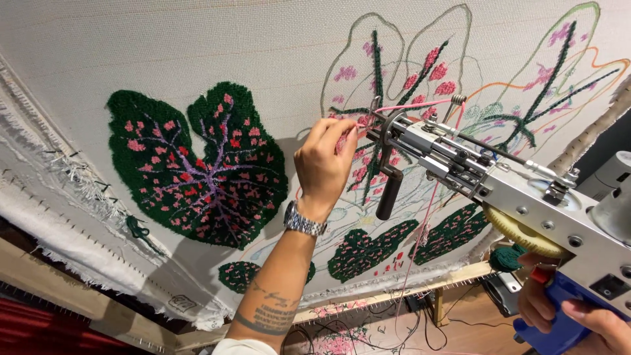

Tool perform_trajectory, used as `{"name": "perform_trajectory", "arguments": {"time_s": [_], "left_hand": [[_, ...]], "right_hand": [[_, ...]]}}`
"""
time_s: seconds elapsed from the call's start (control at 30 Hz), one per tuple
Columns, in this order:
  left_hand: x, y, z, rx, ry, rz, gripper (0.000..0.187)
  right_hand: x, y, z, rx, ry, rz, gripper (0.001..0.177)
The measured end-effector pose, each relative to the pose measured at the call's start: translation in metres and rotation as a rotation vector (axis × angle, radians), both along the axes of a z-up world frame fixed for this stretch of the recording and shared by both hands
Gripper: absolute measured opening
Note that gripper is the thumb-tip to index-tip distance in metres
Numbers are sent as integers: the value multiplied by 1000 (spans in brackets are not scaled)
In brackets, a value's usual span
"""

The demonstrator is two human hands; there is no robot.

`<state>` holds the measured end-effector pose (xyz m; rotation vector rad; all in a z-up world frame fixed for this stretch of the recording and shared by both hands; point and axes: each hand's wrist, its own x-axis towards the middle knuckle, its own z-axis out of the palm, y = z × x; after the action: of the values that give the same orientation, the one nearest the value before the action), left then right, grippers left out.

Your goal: Using a mechanical tufting gun to apply yarn into a canvas to create a decorative rug pattern.

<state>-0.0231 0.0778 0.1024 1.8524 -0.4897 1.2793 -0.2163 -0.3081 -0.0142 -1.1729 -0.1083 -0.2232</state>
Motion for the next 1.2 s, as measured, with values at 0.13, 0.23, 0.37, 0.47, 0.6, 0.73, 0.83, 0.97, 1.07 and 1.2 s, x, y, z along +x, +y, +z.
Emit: {"name": "perform_trajectory", "arguments": {"time_s": [0.13, 0.23, 0.37, 0.47, 0.6, 0.73, 0.83, 0.97, 1.07, 1.2], "left_hand": [[-7, 7, -5, 8, 40, 53, 36], [7, 15, -16, -19, 91, 92, 41], [23, 16, -12, -46, 132, 106, 41], [30, 17, -8, -23, 126, 102, 38], [29, 17, -19, -108, 73, 27, 30], [13, 12, -60, -306, 261, -213, 25], [4, 6, -123, -250, 555, -693, 25], [-21, -6, -152, -157, 595, -840, 41], [-20, -15, -197, -232, 674, -1017, 53], [-16, -19, -264, -448, 988, -986, 20]], "right_hand": [[-3, -14, -13, 7, 46, 86, 66], [-5, -9, -16, -18, 2, 31, 64], [-9, 1, -4, -73, 49, 9, 66], [-11, 13, 7, -104, 110, -17, 64], [-8, -16, -22, -87, 66, -54, 75], [4, -56, -63, -36, 20, 186, 82], [17, -78, -105, 167, 46, 333, 81], [9, -19, -81, 84, 27, 187, 75], [28, -9, -93, 44, 4, 277, 64], [47, 14, -109, -80, 167, 452, 54]]}}
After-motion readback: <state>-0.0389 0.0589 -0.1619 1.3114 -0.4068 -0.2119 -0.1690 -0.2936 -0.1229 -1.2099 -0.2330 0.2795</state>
